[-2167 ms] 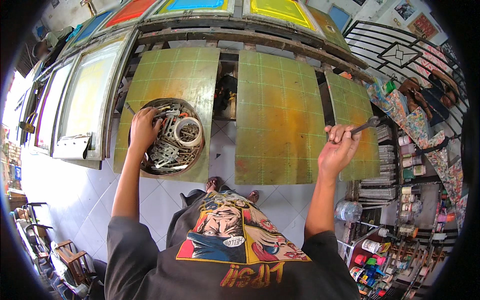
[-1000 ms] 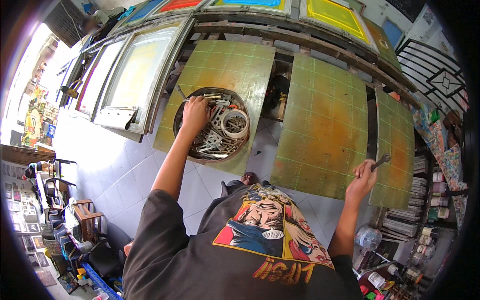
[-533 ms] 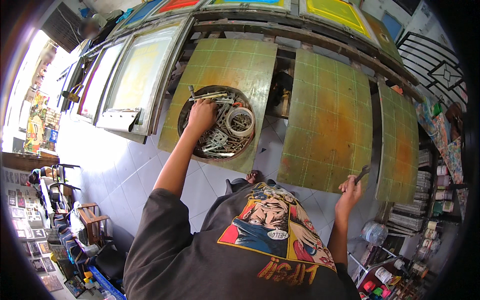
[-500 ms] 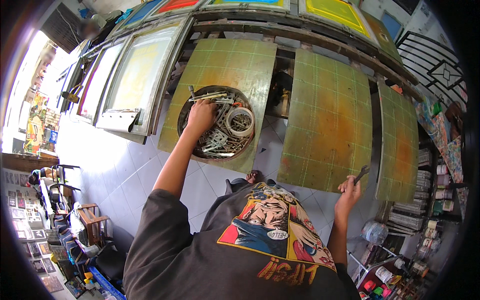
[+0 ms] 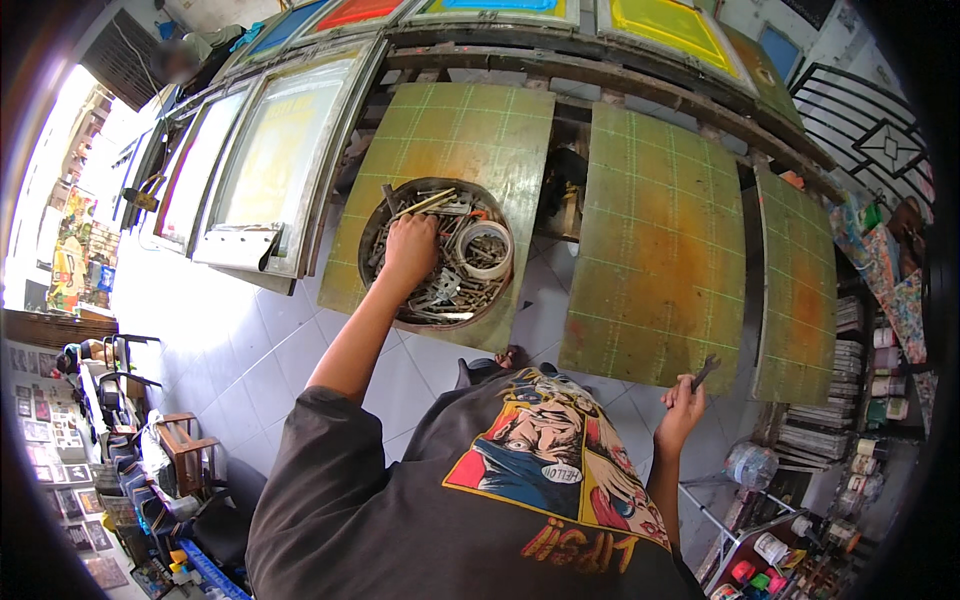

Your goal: The person places a window frame on a workbench and uses a wrench to tighten a metal latch mechanism on the frame. They then pick up a second window frame with a red tint, place it on the bench, and repeat the tightening process on its latch.

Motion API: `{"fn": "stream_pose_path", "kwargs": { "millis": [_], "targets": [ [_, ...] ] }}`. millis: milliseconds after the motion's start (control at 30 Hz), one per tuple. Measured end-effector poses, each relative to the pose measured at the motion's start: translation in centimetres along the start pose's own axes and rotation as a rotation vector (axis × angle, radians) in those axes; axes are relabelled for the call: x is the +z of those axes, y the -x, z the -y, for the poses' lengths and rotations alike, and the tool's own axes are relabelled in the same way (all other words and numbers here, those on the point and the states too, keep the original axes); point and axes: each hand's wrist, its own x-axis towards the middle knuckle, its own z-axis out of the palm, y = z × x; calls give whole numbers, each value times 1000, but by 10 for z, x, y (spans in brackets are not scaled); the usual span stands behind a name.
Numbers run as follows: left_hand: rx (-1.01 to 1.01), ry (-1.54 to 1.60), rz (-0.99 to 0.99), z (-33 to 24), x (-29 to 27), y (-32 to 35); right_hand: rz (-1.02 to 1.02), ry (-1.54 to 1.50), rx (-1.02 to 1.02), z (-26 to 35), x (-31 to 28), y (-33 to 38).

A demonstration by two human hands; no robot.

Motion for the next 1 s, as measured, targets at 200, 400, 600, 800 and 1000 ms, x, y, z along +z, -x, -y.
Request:
{"fn": "stream_pose_path", "kwargs": {
  "millis": [200,400,600,800,1000],
  "targets": [
    [-128,50,-63,-10,-9,2,6,0,14,-4,-2,1],
    [-105,58,-65,-9,-11,1,13,1,8,-5,4,-6],
    [-78,-2,24,-2,1,0,40,18,0,-4,6,-14],
    [-30,10,-88,1,6,0,56,29,18,-7,7,-17],
    [-87,138,-34,12,-1,-3,67,86,3,-1,18,-26]
  ]
}}
